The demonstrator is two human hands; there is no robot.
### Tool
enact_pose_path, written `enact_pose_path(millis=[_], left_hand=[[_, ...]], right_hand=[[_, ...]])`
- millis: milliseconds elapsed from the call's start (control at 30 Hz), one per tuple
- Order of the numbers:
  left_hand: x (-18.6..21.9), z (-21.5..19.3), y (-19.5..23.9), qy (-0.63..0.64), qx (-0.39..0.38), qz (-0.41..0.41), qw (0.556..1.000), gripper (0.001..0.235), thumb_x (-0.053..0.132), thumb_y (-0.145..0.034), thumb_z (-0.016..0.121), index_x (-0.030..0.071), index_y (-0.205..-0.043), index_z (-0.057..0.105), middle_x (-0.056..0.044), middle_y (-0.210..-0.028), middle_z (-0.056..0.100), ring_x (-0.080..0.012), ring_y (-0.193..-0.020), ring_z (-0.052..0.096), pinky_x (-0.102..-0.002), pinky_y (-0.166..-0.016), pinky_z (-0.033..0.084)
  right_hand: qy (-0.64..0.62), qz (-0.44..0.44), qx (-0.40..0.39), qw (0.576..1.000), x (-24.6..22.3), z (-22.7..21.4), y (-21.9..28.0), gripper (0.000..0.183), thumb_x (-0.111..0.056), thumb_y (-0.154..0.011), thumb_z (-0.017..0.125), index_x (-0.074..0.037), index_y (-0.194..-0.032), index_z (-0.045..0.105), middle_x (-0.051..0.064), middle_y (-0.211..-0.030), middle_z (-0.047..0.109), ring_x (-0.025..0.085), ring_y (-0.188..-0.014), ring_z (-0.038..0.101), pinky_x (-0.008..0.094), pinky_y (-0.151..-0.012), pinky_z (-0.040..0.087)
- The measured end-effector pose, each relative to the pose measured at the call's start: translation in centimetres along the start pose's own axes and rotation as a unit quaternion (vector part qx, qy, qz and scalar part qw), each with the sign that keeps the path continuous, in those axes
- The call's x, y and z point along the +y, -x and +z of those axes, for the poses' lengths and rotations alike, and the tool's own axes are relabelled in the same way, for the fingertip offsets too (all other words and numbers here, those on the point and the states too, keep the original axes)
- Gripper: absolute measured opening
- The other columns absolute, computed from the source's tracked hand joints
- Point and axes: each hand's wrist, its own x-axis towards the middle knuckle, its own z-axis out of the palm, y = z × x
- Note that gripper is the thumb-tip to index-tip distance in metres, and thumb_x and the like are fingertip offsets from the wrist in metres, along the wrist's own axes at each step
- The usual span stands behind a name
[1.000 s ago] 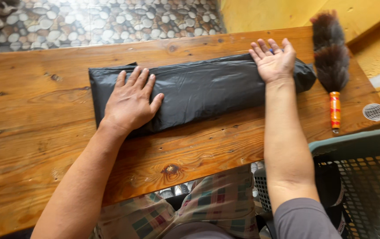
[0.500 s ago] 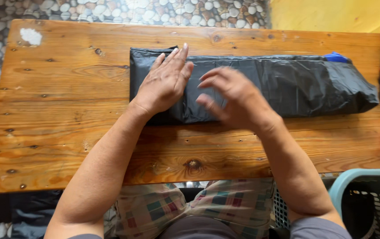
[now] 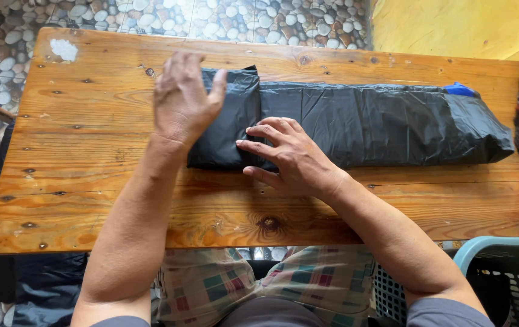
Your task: The person zips a small black pouch and places it into a green plastic basket. They then unfold a large black plastic sheet on a wooden table, dust it with a feather duster, and fold it into a compact rectangular shape.
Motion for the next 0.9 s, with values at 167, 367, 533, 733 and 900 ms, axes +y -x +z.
enact_pose_path(millis=[167,367,533,733,900], left_hand=[[-1.5,-1.8,-0.3,-0.096,-0.233,-0.15,0.956,0.085,0.073,-0.097,0.053,-0.007,-0.123,0.062,-0.034,-0.115,0.068,-0.0548,-0.112,0.065,-0.062,-0.098,0.048],[-3.4,-1.0,-2.3,0.077,-0.302,-0.227,0.923,0.065,0.053,-0.09,0.059,-0.003,-0.122,0.06,-0.026,-0.093,0.072,-0.0373,-0.055,0.072,-0.043,-0.067,0.061],[-2.3,-2.4,-1.8,0.135,-0.286,-0.226,0.922,0.065,0.044,-0.088,0.064,-0.009,-0.124,0.056,-0.031,-0.094,0.068,-0.0397,-0.057,0.072,-0.044,-0.054,0.06],[-1.8,-3.0,-1.5,0.23,-0.195,-0.245,0.921,0.059,0.035,-0.087,0.073,-0.009,-0.121,0.053,-0.028,-0.1,0.064,-0.0369,-0.068,0.074,-0.042,-0.045,0.064],[2.3,-5.3,-0.9,0.282,-0.183,-0.271,0.902,0.071,0.041,-0.09,0.074,-0.006,-0.134,0.043,-0.025,-0.105,0.066,-0.0351,-0.071,0.076,-0.044,-0.048,0.067]], right_hand=[[-0.062,-0.007,0.043,0.997,0.7,0.9,0.3,0.034,-0.034,-0.102,0.062,-0.015,-0.13,0.069,0.013,-0.125,0.065,0.037,-0.129,0.058,0.049,-0.107,0.046],[-0.101,-0.015,0.021,0.995,1.2,0.6,0.3,0.036,-0.024,-0.102,0.06,-0.012,-0.136,0.064,0.016,-0.132,0.062,0.04,-0.134,0.056,0.051,-0.111,0.044],[-0.11,-0.007,0.012,0.994,1.6,0.9,0.4,0.039,-0.022,-0.103,0.058,-0.01,-0.139,0.061,0.016,-0.136,0.061,0.039,-0.136,0.056,0.051,-0.113,0.042],[-0.088,-0.007,0.006,0.996,1.6,0.8,0.3,0.04,-0.022,-0.103,0.058,-0.013,-0.142,0.061,0.011,-0.142,0.061,0.033,-0.139,0.053,0.049,-0.117,0.037],[-0.113,-0.01,0.024,0.993,1.7,0.5,0.3,0.039,-0.021,-0.101,0.062,-0.011,-0.139,0.063,0.01,-0.14,0.064,0.032,-0.136,0.057,0.047,-0.114,0.04]])
